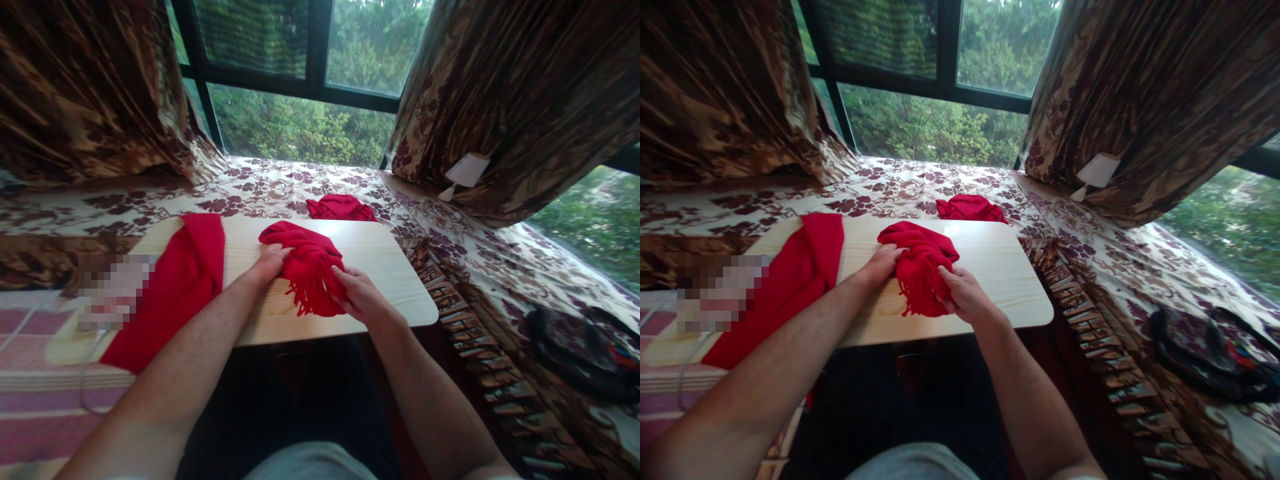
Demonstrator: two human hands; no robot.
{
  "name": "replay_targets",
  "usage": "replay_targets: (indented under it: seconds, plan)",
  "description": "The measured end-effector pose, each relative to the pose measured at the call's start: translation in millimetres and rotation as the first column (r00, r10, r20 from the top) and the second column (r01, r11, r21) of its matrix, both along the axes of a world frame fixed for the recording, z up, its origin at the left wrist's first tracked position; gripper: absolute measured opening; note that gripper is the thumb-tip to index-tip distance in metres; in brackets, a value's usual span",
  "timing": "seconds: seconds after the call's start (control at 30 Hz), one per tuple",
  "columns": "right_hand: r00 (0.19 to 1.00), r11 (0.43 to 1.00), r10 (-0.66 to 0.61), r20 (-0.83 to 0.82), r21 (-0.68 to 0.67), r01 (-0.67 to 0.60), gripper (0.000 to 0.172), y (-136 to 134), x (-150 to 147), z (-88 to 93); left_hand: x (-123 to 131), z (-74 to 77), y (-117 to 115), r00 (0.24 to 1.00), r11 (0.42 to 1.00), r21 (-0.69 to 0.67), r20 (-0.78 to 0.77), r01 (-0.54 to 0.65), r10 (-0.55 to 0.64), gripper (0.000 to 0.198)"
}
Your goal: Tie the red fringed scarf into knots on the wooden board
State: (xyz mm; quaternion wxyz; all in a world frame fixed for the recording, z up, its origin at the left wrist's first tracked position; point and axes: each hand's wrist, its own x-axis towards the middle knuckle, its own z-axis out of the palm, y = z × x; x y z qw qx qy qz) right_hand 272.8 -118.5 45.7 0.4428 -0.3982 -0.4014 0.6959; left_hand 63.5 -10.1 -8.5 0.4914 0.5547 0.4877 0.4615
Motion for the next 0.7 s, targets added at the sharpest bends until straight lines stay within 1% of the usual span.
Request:
replay_targets:
  seconds: [0.03, 0.1, 0.2, 0.3, 0.33, 0.4, 0.43, 0.5, 0.6, 0.67, 0.7]
  plan:
    - [1.0, 1.0, 0.01, -0.006, -0.029, -0.01, 0.04, -2, 2, 2.7, 0, 0.1, 0, 0.999, 1.0, -0.001, 0.024, 0.022, -0.022, 0.034]
    - [0.998, 0.998, 0.043, -0.047, -0.042, -0.045, 0.039, -7, 6, 6.7, 1, 0.2, 0, 0.998, 0.999, -0.016, 0.052, 0.033, -0.032, 0.035]
    - [0.987, 0.989, 0.145, -0.076, -0.008, -0.146, 0.04, -17, 11, 6.7, 0, -0.3, 0, 1.0, 1.0, -0.021, -0.002, -0.021, 0.021, 0.033]
    - [0.957, 0.955, 0.29, 0.011, 0.058, -0.291, 0.04, -28, 15, 2.1, -1, -1.6, 1, 0.995, 0.997, 0.011, -0.068, -0.078, 0.078, 0.032]
    - [0.95, 0.946, 0.31, 0.034, 0.089, -0.311, 0.039, -31, 16, 0.9, -1, -1.9, 2, 0.994, 0.996, 0.019, -0.073, -0.084, 0.085, 0.032]
    - [0.949, 0.94, 0.312, 0.038, 0.132, -0.314, 0.038, -38, 17, 0.8, -1, -2.0, 3, 0.994, 0.996, 0.023, -0.067, -0.084, 0.085, 0.03]
    - [0.949, 0.941, 0.313, 0.025, 0.129, -0.314, 0.039, -41, 18, 1.9, -1, -1.8, 2, 0.994, 0.996, 0.022, -0.063, -0.083, 0.084, 0.028]
    - [0.949, 0.947, 0.315, -0.003, 0.071, -0.314, 0.042, -48, 19, 5.9, -1, -0.8, 2, 0.995, 0.996, 0.016, -0.052, -0.083, 0.084, 0.027]
    - [0.961, 0.96, 0.273, -0.04, -0.044, -0.275, 0.044, -57, 18, 11.5, -1, 1.2, 0, 0.994, 0.995, 0.043, -0.063, -0.085, 0.088, 0.03]
    - [0.967, 0.965, 0.248, -0.055, -0.067, -0.252, 0.044, -62, 14, 12.2, -2, 2.1, 0, 0.993, 0.995, 0.062, -0.082, -0.074, 0.079, 0.033]
    - [0.965, 0.963, 0.256, -0.05, -0.072, -0.26, 0.044, -65, 12, 11.5, -2, 2.2, 0, 0.993, 0.996, 0.065, -0.089, -0.068, 0.074, 0.033]
